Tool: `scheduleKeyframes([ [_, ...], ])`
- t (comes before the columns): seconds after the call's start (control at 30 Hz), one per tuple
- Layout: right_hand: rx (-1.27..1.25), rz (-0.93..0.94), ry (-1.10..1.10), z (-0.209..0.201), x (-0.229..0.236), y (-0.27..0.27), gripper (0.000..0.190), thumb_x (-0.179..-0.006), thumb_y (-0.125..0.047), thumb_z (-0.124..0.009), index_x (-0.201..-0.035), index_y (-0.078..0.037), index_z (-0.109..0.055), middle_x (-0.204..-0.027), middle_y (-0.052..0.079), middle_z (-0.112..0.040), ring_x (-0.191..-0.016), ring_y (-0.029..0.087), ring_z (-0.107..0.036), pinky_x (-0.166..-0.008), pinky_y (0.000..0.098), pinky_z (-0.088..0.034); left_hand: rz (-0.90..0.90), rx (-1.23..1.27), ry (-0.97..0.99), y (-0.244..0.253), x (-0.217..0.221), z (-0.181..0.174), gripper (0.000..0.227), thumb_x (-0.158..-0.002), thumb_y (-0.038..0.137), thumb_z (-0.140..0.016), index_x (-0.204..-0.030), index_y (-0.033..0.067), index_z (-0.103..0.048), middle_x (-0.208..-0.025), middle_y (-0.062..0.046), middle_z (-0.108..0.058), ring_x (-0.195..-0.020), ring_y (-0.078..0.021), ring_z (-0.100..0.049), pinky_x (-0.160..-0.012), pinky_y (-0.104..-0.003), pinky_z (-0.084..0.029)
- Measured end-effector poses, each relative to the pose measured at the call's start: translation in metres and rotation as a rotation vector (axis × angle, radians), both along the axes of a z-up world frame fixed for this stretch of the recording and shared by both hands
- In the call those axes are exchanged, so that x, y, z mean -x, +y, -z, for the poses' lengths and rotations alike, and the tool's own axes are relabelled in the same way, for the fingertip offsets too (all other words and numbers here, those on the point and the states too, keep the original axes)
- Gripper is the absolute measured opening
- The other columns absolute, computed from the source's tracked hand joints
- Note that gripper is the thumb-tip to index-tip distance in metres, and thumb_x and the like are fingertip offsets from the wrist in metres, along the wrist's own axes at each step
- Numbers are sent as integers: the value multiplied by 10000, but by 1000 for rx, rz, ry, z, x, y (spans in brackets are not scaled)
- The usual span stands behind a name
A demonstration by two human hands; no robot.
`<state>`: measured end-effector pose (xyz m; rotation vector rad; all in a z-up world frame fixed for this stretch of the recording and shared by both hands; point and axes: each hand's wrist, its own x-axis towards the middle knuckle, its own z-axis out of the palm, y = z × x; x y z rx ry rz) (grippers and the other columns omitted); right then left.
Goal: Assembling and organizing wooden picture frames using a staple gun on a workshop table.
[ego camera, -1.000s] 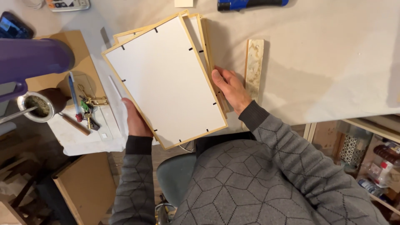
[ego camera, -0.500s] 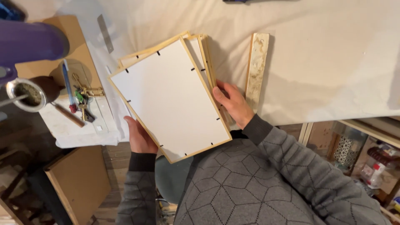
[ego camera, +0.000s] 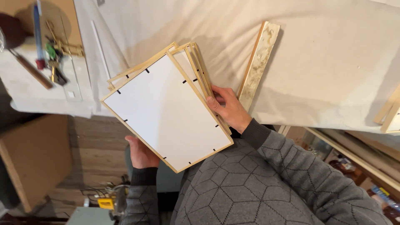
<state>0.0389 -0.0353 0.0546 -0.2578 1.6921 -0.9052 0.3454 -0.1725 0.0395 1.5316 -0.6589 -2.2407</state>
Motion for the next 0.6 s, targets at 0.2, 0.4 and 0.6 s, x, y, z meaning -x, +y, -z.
scheduleKeyframes([
  [0.2, 3, -115, 25, -8, -6, 5, 948, -905, -710, -525, -1552, -28, -410, -1419, 176, -435, -1307, 292, -524, -1117, 398, -434, -19, 6, 186, 34, -54, 36, 976, -890, 595, -720, -1540, -51, -385, -1477, -166, -538, -1341, -329, -544, -1091, -483, -460],
  [0.4, 57, -121, 54, -8, -12, 11, 948, -925, -697, -544, -1542, 8, -403, -1475, 191, -421, -1361, 295, -493, -1159, 397, -396, -9, 36, 150, 27, -50, 38, 918, -863, 443, -826, -1485, -96, -421, -1395, -202, -591, -1261, -325, -614, -1059, -465, -513],
  [0.6, 81, -116, -28, -18, -9, 7, 1024, -870, -687, -629, -1546, 31, -353, -1480, 207, -463, -1406, 303, -471, -1150, 416, -408, 14, 44, 177, 18, -45, 32, 953, -848, 461, -824, -1502, -93, -406, -1412, -197, -586, -1277, -324, -609, -1065, -468, -511],
])
